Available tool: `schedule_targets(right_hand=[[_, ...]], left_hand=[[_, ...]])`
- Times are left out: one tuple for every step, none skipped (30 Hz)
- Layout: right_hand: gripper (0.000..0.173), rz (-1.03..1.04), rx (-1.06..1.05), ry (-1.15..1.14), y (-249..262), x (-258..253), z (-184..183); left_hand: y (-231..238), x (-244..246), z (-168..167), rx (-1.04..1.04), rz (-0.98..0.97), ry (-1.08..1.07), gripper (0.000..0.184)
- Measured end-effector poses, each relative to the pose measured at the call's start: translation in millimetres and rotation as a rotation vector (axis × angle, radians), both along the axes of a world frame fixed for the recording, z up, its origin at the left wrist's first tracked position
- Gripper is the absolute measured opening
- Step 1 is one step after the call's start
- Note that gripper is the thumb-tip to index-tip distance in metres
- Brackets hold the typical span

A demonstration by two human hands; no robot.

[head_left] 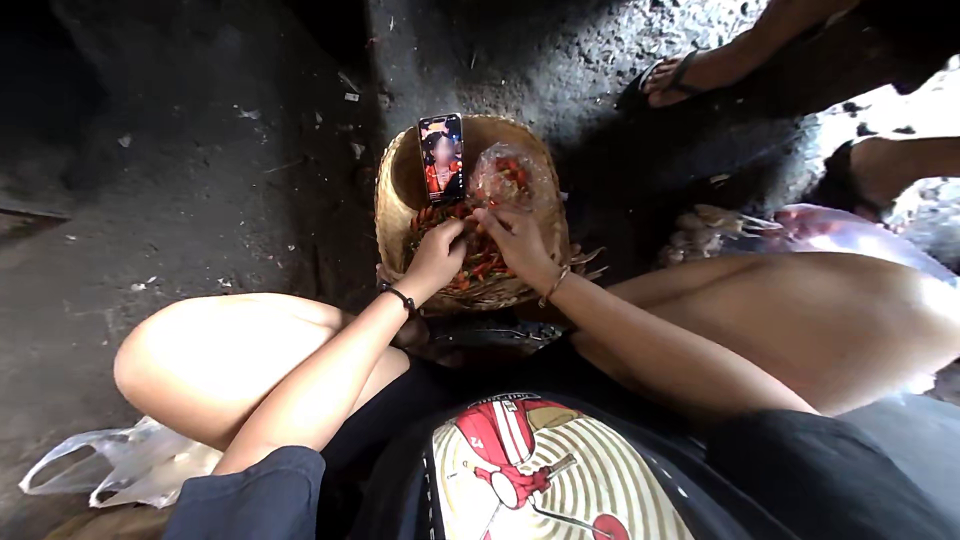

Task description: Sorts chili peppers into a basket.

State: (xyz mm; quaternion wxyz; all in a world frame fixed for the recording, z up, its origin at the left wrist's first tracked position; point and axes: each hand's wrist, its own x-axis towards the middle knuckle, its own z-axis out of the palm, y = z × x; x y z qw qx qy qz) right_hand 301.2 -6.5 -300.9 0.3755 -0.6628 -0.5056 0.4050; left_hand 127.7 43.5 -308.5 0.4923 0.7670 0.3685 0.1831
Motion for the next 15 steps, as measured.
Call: schedule_targets(right_hand=[[0.036,-0.007,-0.007,0.046,1.1,-0.9,0.1],[0.038,-0.031,-0.050,0.143,1.1,-2.1,0.3],[0.039,-0.069,-0.111,0.284,1.0,-3.2,0.8],[0.039,-0.109,-0.172,0.433,1.0,-3.9,1.4],[0.037,-0.149,-0.241,0.568,1.3,-4.3,2.9],[0.036,-0.189,-0.310,0.675,1.5,-4.6,5.0],[0.033,-0.225,-0.369,0.767,1.7,-4.8,6.0],[0.031,-0.263,-0.414,0.847,2.2,-5.3,6.5],[0.029,-0.295,-0.443,0.909,2.8,-5.0,5.5],[0.031,-0.314,-0.449,0.942,3.5,-3.7,1.9],[0.033,-0.331,-0.439,0.950,4.5,-0.9,-2.5],[0.033,-0.359,-0.427,0.929,6.3,2.9,-6.3],[0.032,-0.380,-0.415,0.882,8.5,7.4,-8.2],[0.032,-0.373,-0.404,0.828,10.9,13.0,-10.4],[0.032,-0.353,-0.397,0.766,13.9,18.4,-13.5]], left_hand=[[1.4,-0.3,-1.3,-0.002,0.006,-0.036,0.023],[1.7,-0.9,-3.9,-0.007,0.014,-0.076,0.022],[2.0,-1.5,-5.7,-0.017,0.020,-0.107,0.021],[2.4,-1.8,-6.7,-0.031,0.021,-0.127,0.021],[2.4,-2.0,-7.0,-0.042,0.017,-0.143,0.021],[1.8,-2.1,-6.9,-0.057,0.011,-0.159,0.021],[1.1,-1.9,-6.2,-0.077,0.003,-0.180,0.021],[1.0,-1.5,-5.4,-0.099,-0.005,-0.199,0.022],[1.2,-0.6,-4.5,-0.119,-0.003,-0.215,0.021],[1.9,0.2,-3.3,-0.138,0.008,-0.215,0.021],[3.5,0.3,-1.3,-0.151,0.032,-0.184,0.021],[6.4,-0.7,0.2,-0.151,0.060,-0.127,0.021],[10.4,-3.0,1.8,-0.142,0.078,-0.035,0.021],[15.3,-6.1,3.3,-0.129,0.076,0.089,0.021],[20.2,-9.1,4.3,-0.121,0.050,0.227,0.022]])
